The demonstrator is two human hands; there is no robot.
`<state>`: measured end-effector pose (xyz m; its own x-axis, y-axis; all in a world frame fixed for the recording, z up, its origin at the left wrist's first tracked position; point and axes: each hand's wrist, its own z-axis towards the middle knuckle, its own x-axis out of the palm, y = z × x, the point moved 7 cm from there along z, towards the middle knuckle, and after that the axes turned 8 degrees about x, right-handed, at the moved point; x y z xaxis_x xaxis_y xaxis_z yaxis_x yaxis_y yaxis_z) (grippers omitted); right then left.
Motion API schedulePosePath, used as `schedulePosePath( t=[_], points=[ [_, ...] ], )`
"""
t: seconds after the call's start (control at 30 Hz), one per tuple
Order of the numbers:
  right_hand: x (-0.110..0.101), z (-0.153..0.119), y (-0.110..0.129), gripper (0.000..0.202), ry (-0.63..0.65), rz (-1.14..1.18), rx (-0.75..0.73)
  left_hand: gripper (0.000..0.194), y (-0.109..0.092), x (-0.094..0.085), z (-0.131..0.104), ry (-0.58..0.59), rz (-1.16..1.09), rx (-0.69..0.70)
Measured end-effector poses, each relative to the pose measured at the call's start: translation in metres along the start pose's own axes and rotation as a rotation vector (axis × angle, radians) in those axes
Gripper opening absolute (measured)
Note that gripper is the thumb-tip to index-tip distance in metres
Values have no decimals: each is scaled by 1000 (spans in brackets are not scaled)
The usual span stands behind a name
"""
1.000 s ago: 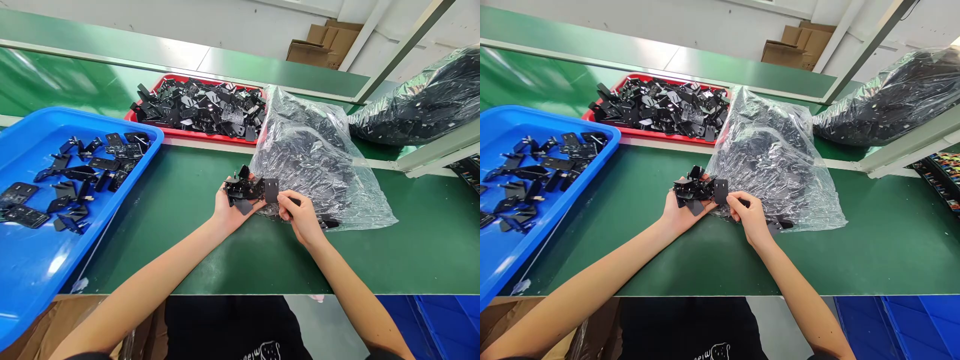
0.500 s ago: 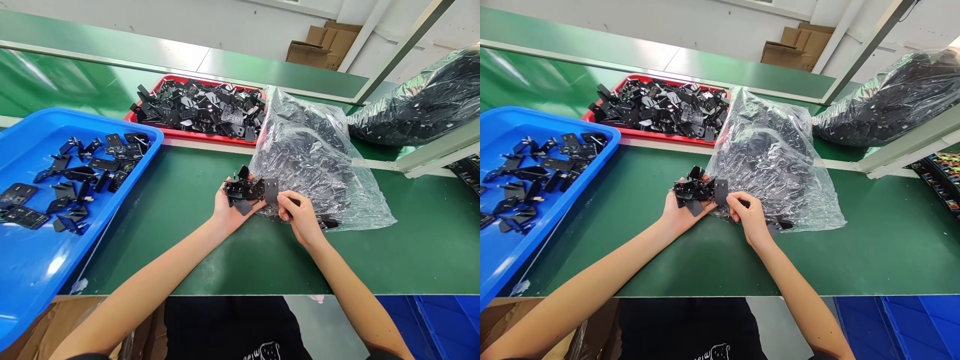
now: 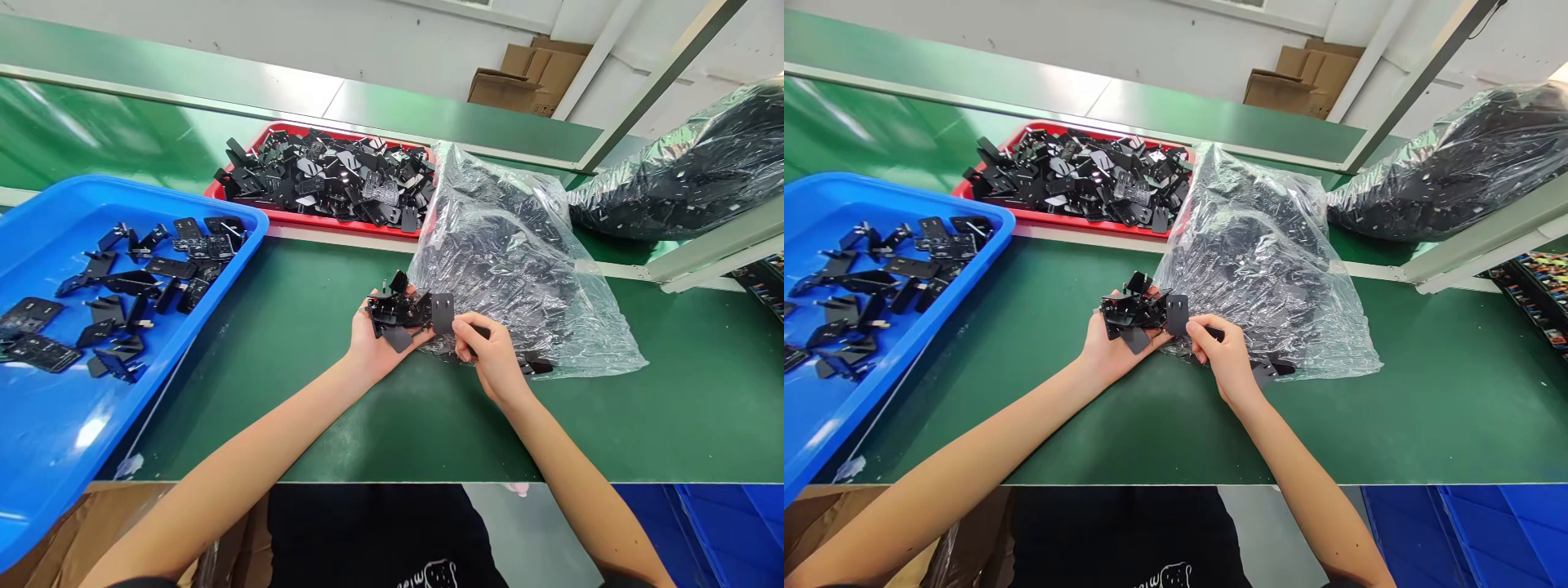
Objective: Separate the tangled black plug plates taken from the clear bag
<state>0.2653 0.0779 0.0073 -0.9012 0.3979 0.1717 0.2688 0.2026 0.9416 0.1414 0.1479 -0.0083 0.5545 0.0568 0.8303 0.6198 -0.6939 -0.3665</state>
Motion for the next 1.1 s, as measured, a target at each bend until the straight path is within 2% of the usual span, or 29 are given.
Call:
schedulePosePath(
  t=[0.2, 0.7, 0.97, 1.1],
  points=[
    [2, -1, 2, 19, 37, -8, -28, 41, 0, -1, 0, -19, 9, 3],
    [2, -2, 2, 19, 32, -42, -42, 38, 0, -3, 2, -21, -30, -3],
    [7, -5, 1, 19, 38, -225, -109, 41, 0, -2, 2, 24, -12, 9],
    [7, -5, 0, 19, 47, -236, -111, 43, 1, -3, 3, 21, -9, -2]
  ],
)
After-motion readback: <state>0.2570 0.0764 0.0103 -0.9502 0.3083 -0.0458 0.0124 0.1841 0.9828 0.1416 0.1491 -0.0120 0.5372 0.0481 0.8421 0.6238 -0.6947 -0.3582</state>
